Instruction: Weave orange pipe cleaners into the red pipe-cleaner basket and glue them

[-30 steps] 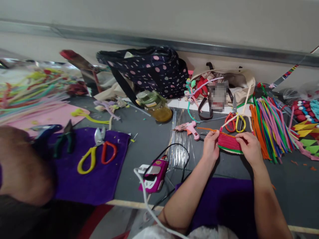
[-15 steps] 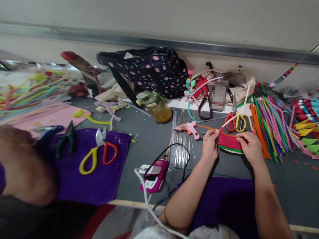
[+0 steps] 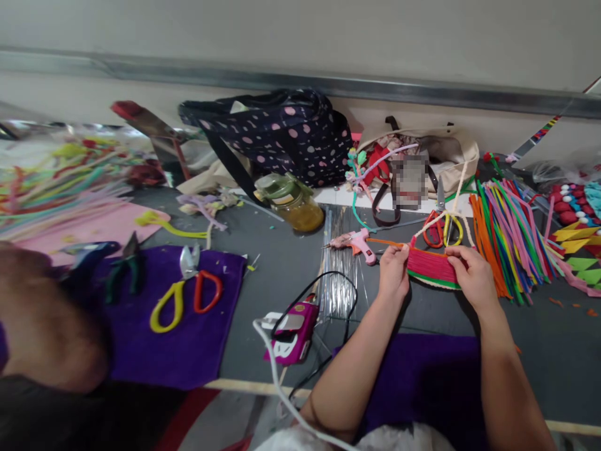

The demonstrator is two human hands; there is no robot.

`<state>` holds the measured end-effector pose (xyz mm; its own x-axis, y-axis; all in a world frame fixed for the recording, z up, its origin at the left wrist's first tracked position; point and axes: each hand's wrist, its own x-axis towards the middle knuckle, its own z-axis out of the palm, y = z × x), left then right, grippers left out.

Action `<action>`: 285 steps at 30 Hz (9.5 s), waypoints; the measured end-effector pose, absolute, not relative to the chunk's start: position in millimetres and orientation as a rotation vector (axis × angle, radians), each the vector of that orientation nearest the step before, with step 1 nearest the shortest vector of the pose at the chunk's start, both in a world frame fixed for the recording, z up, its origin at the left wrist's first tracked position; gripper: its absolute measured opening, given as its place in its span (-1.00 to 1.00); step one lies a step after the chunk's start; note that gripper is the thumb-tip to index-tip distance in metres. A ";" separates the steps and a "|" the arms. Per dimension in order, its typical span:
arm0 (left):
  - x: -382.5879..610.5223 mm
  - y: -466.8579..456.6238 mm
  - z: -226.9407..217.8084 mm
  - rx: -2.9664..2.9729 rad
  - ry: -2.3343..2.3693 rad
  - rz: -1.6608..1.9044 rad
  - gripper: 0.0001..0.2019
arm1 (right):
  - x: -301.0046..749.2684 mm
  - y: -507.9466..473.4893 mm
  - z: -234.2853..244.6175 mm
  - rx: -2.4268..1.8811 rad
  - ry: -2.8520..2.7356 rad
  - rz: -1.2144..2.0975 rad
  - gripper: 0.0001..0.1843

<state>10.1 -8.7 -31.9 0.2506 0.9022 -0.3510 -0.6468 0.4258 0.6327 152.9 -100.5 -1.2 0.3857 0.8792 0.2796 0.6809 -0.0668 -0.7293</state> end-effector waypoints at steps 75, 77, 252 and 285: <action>-0.4 -3.6 -21.9 0.361 0.645 0.886 -0.67 | 162.9 -88.7 -12.5 -1.196 -0.251 0.404 -0.72; -1.7 -2.9 -21.0 0.370 0.627 0.867 -0.68 | 163.1 -88.7 -12.2 -1.186 -0.242 0.409 -0.72; -0.8 -9.3 -7.8 0.816 0.890 1.112 -0.77 | 156.2 -96.6 8.4 -1.094 -0.340 0.238 -0.74; -1.3 -6.9 -12.1 0.497 0.657 0.869 -0.58 | 168.6 -94.6 -7.9 -1.123 -0.235 0.376 -0.71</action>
<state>-1.3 -6.9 -12.1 0.4741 0.8202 -0.3202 -0.5309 0.5564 0.6392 168.6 -94.6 -7.9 0.9132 0.4075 -0.0045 -0.1742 0.3804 -0.9083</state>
